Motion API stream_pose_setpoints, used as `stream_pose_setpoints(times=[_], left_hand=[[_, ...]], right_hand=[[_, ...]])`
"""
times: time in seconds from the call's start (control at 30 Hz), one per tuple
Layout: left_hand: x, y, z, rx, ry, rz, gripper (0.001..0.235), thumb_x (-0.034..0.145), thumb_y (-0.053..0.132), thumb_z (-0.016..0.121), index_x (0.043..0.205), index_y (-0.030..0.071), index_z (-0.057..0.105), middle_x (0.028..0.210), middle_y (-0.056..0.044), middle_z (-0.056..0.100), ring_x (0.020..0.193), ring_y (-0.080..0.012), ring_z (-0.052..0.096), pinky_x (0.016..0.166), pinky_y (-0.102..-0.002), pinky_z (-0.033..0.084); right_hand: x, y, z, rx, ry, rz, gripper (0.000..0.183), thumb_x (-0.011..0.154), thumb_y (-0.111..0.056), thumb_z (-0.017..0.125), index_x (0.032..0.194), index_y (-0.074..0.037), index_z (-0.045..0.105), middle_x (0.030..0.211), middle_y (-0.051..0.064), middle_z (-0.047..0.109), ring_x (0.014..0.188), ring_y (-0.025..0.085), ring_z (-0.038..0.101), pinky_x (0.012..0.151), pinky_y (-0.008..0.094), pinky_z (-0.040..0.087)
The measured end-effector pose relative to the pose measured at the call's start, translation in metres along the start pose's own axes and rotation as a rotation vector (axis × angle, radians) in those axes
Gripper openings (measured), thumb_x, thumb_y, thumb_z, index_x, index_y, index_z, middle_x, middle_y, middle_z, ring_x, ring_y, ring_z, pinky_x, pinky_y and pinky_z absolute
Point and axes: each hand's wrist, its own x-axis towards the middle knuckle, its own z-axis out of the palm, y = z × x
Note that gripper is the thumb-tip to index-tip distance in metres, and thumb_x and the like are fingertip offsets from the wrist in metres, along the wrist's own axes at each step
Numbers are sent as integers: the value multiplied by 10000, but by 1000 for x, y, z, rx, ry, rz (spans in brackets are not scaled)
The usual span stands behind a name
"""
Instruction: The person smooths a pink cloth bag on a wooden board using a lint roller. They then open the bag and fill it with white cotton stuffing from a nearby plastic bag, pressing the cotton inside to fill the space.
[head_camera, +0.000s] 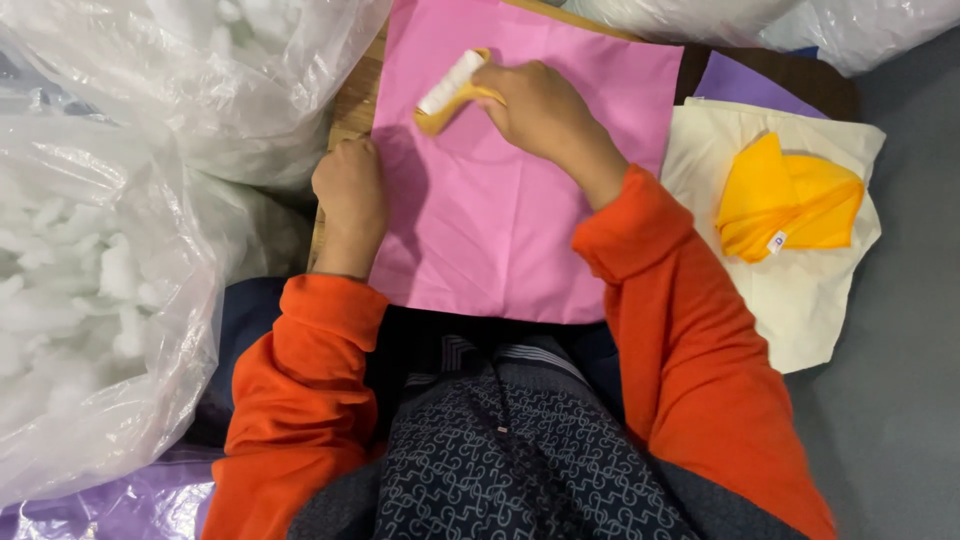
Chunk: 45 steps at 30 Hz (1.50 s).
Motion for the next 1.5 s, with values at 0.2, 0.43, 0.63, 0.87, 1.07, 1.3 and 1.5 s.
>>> stream_pose_setpoints(times=[0.2, 0.43, 0.63, 0.87, 1.07, 1.3, 1.5], left_hand=[[5, 0, 11, 73, 25, -13, 316, 917, -91, 595, 861, 187, 734, 795, 10, 721, 667, -212, 744, 420, -349, 559], [-1, -6, 0, 8, -34, 2, 346, 932, -103, 567, 869, 188, 743, 797, -17, 734, 698, -236, 758, 462, -373, 584], [-6, -6, 10, -102, 220, 65, 272, 925, -18, 551, 790, 125, 738, 646, -42, 699, 595, -287, 755, 472, -420, 606], [0, -6, 6, -142, 199, 111, 230, 924, -64, 542, 925, 61, 735, 718, -80, 709, 625, -312, 761, 491, -436, 616], [3, -10, 23, -85, 263, 115, 239, 922, -35, 539, 1022, 62, 734, 733, -26, 674, 630, -239, 755, 493, -360, 615], [-10, -12, -12, -120, 270, 107, 239, 929, -32, 541, 1025, 76, 731, 766, -26, 660, 655, -214, 760, 503, -318, 614], [-19, -9, -21, -84, 173, 155, 259, 857, -87, 605, 1085, 0, 693, 835, -103, 660, 658, -292, 759, 528, -402, 628]], right_hand=[[46, -6, 16, 96, 33, 8, 67, 1004, -120, 618, 1061, -84, 618, 874, 158, 699, 698, 384, 640, 556, 502, 461], [-73, -22, -46, 59, -131, 52, 110, 1060, -174, 600, 1099, -80, 641, 743, 160, 643, 613, 367, 607, 546, 466, 414], [-152, -29, -90, -177, -683, 478, 337, 1028, -368, 518, 1188, -159, 729, 1010, 300, 757, 1021, 517, 705, 950, 581, 545], [-133, -19, -57, -22, -401, 273, 310, 1015, -309, 551, 1266, -190, 688, 909, 301, 721, 936, 516, 690, 848, 583, 549], [-39, -23, 5, 40, -131, -49, 230, 1073, -323, 531, 1222, -199, 656, 817, 205, 673, 854, 454, 699, 747, 550, 559], [-41, -34, -8, 83, -154, -27, 165, 1043, -302, 581, 1148, -193, 646, 807, 230, 672, 833, 470, 699, 725, 550, 555], [-144, -15, -65, -107, -434, 300, 201, 957, -324, 611, 1056, -193, 726, 779, 272, 718, 821, 487, 714, 771, 550, 567]])
